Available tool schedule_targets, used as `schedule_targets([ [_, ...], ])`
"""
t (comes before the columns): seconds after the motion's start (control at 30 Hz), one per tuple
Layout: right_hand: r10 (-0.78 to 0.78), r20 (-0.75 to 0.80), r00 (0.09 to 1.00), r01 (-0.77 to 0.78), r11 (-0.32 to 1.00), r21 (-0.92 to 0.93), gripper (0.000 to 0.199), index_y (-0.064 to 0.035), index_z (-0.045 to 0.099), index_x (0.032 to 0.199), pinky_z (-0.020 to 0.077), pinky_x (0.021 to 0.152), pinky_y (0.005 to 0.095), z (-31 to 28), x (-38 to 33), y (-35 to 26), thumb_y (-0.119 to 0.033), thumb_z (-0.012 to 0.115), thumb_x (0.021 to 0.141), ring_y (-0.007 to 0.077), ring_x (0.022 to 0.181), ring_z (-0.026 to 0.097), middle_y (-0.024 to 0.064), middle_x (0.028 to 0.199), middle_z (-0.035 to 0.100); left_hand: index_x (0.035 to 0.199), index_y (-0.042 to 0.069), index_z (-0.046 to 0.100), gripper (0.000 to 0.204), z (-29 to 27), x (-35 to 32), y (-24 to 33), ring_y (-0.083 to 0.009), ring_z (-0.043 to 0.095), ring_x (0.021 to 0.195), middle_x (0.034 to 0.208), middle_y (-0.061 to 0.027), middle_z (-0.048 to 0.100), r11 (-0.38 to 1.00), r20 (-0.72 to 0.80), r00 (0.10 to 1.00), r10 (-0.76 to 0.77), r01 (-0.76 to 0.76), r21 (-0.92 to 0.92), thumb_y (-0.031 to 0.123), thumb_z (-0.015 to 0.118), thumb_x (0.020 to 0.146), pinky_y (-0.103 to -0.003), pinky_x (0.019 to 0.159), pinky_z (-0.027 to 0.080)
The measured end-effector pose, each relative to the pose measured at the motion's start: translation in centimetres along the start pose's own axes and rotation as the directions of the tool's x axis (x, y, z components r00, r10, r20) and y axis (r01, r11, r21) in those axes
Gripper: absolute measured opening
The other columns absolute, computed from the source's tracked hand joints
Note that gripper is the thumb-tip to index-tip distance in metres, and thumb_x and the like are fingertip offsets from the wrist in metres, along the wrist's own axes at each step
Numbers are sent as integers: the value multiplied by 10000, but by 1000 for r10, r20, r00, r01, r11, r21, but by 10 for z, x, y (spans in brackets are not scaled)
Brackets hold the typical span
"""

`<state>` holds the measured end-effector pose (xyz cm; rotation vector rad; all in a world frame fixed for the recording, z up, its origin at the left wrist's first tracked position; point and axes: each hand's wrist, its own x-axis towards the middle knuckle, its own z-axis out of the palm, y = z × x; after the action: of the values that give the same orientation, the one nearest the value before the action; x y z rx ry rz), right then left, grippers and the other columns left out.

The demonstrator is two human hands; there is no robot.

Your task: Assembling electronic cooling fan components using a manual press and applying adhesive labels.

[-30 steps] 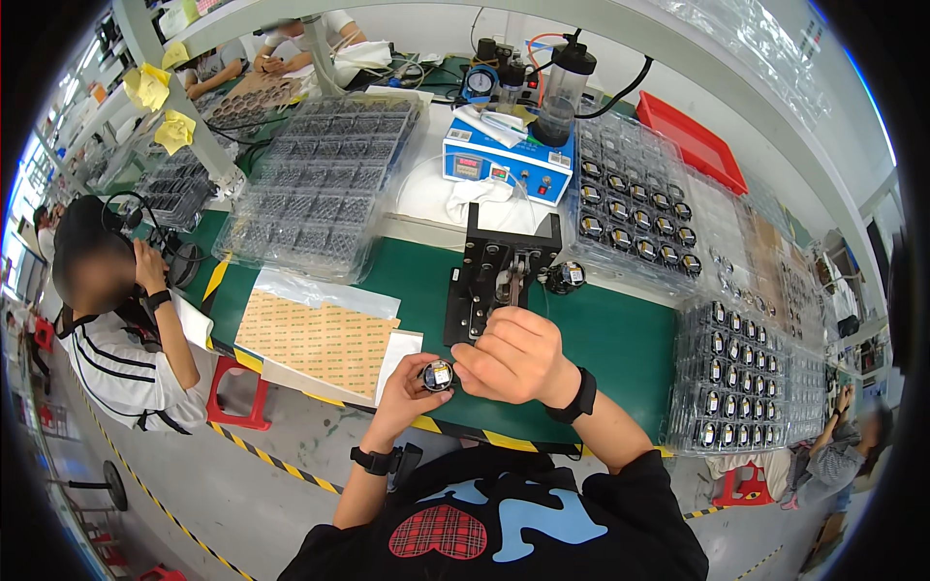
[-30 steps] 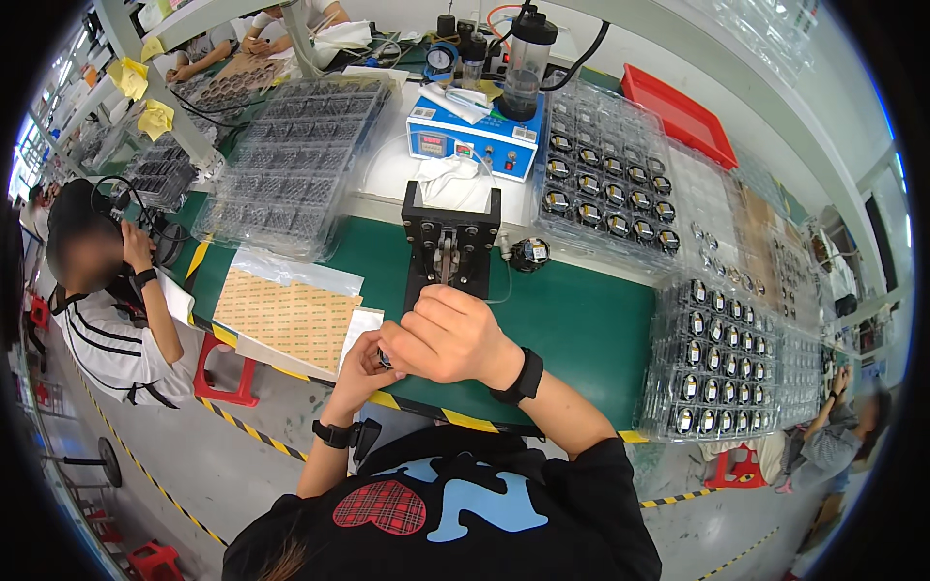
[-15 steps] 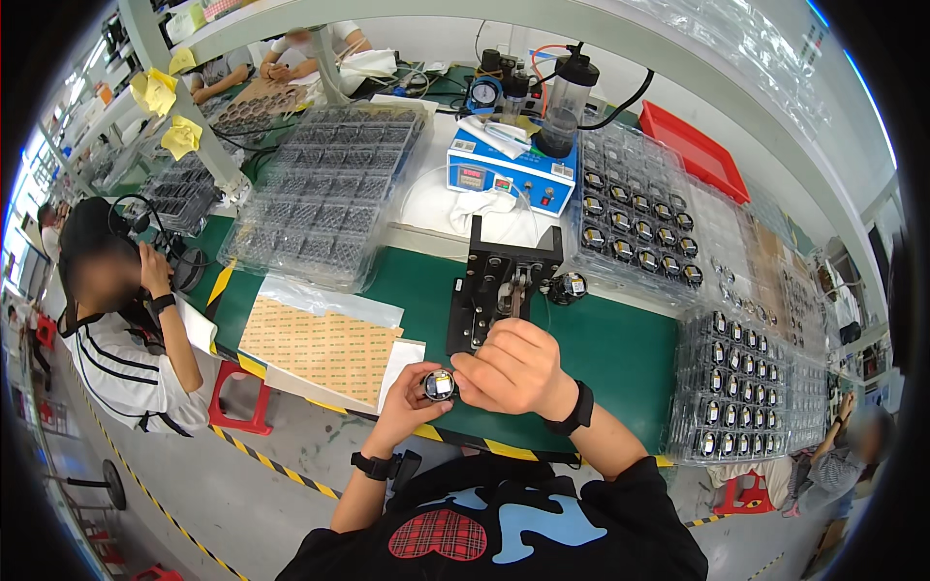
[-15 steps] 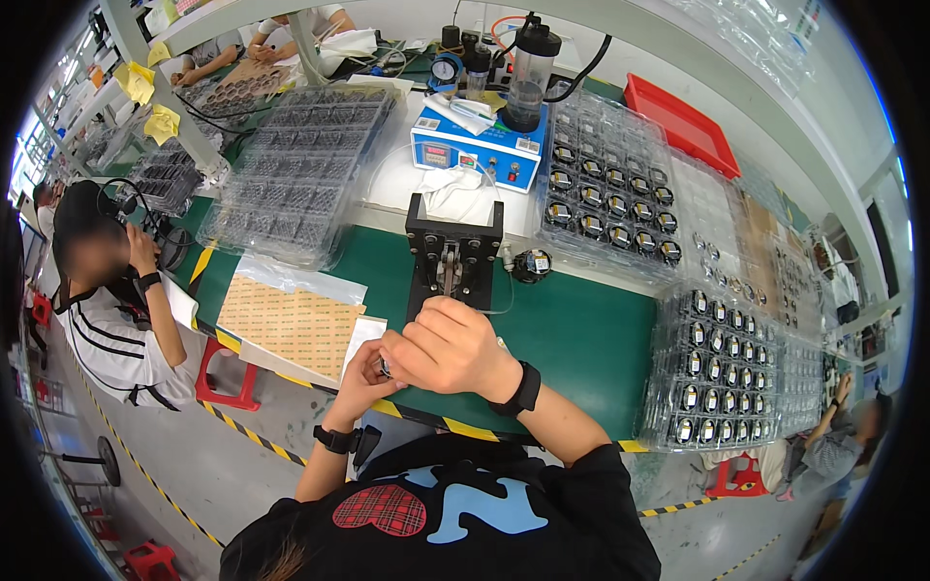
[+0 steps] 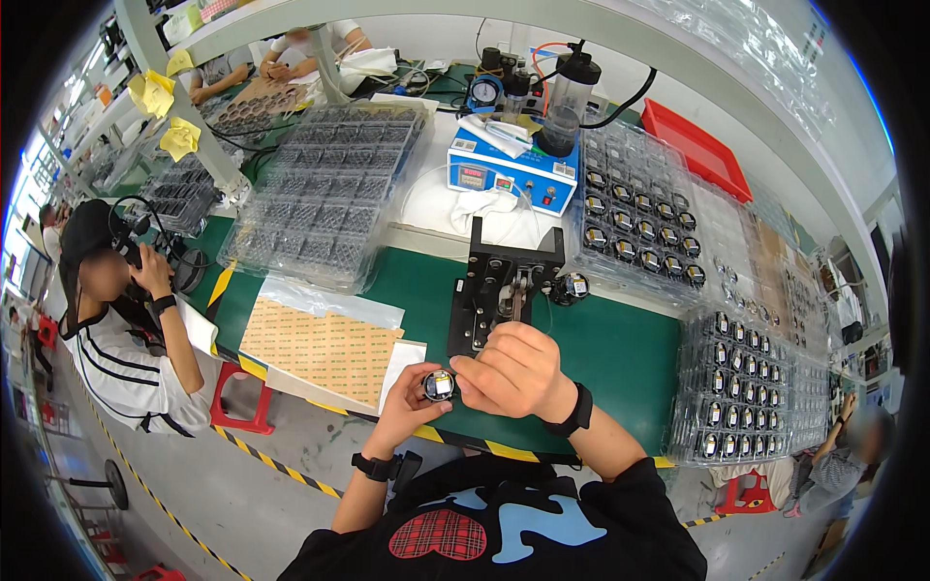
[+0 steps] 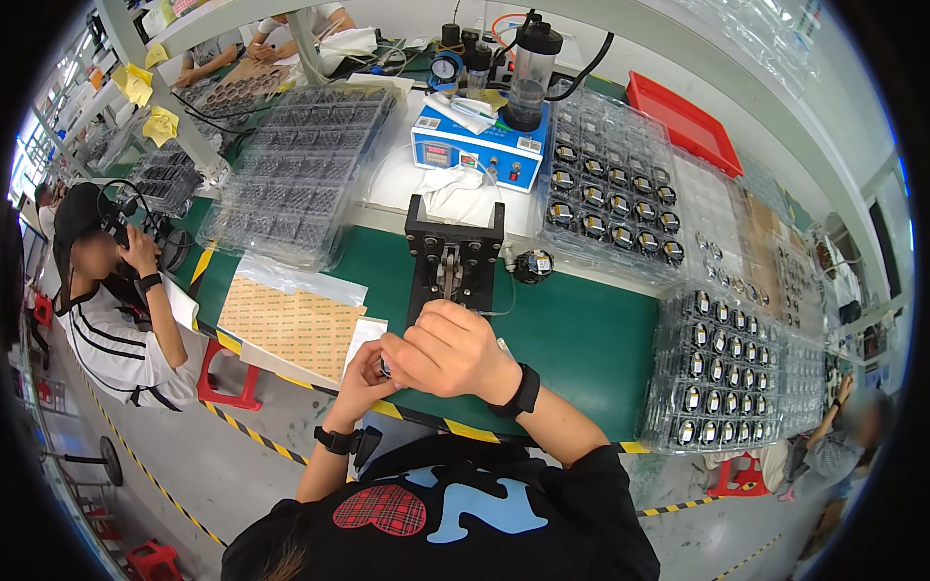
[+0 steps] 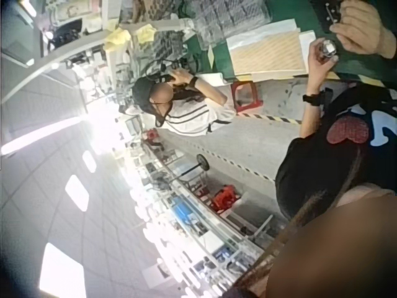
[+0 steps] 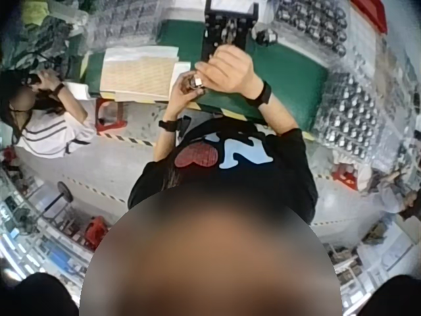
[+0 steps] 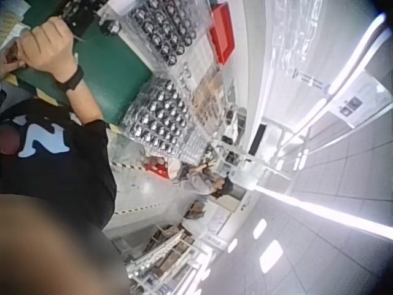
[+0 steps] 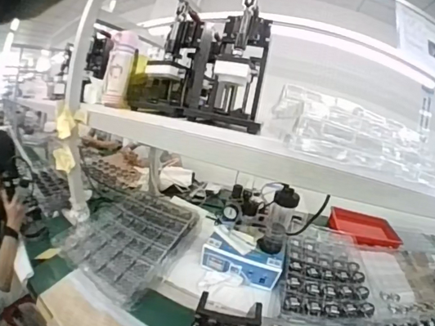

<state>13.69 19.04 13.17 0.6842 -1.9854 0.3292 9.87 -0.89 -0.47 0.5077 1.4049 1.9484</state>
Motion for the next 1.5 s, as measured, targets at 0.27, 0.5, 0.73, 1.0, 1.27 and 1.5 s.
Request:
schedule_targets([
  [0.27,23,1,1000,-23,1000,-7,154,-52,667,825,508,641,309,-1,1,3,-123,674,688,175,603,547,3,627,548,1274,46,425,591,2,8,3,-138,566,1073,1192,-64,537,1000,-7,1000,-9,9,-28,-116,681,766,-286,899,517],
  [0.5,23,-19,1000,-18,973,231,127,-79,700,819,555,724,320,-33,12,-45,-111,676,698,163,664,613,8,688,612,1275,57,426,584,-3,-3,0,-153,552,1104,1247,-81,529,997,-18,999,47,-48,-64,-119,673,776,-288,906,516],
  [0.73,-41,-27,999,49,898,437,148,-62,680,855,552,682,284,-50,11,-62,-141,672,731,149,612,597,1,662,589,1271,61,437,573,1,-11,-9,-162,540,1122,1257,-87,530,993,2,1000,8,-8,-116,-103,683,780,-301,894,522],
  [1.0,109,99,989,-130,964,230,66,-76,659,778,558,616,311,-76,3,-41,-114,605,784,168,533,586,17,591,583,1269,65,446,557,3,-6,-10,-175,534,1107,1268,-104,514,992,-30,999,11,-15,-129,-123,653,788,-350,849,557],
  [1.27,198,42,979,-202,962,183,146,-63,633,748,539,568,313,-75,-4,-27,-173,609,842,170,502,573,16,568,567,1263,67,448,539,3,-3,-12,-174,535,1104,1274,-107,506,994,-48,999,13,-18,-109,-117,649,797,-338,832,565],
  [1.5,211,33,977,-213,960,181,118,-58,636,746,535,558,311,-71,-4,-26,-144,605,821,167,497,560,17,560,556,1288,72,418,554,2,-6,-7,-179,573,1076,1236,-147,560,994,-38,999,-10,6,-107,-120,629,812,-327,841,558],
])
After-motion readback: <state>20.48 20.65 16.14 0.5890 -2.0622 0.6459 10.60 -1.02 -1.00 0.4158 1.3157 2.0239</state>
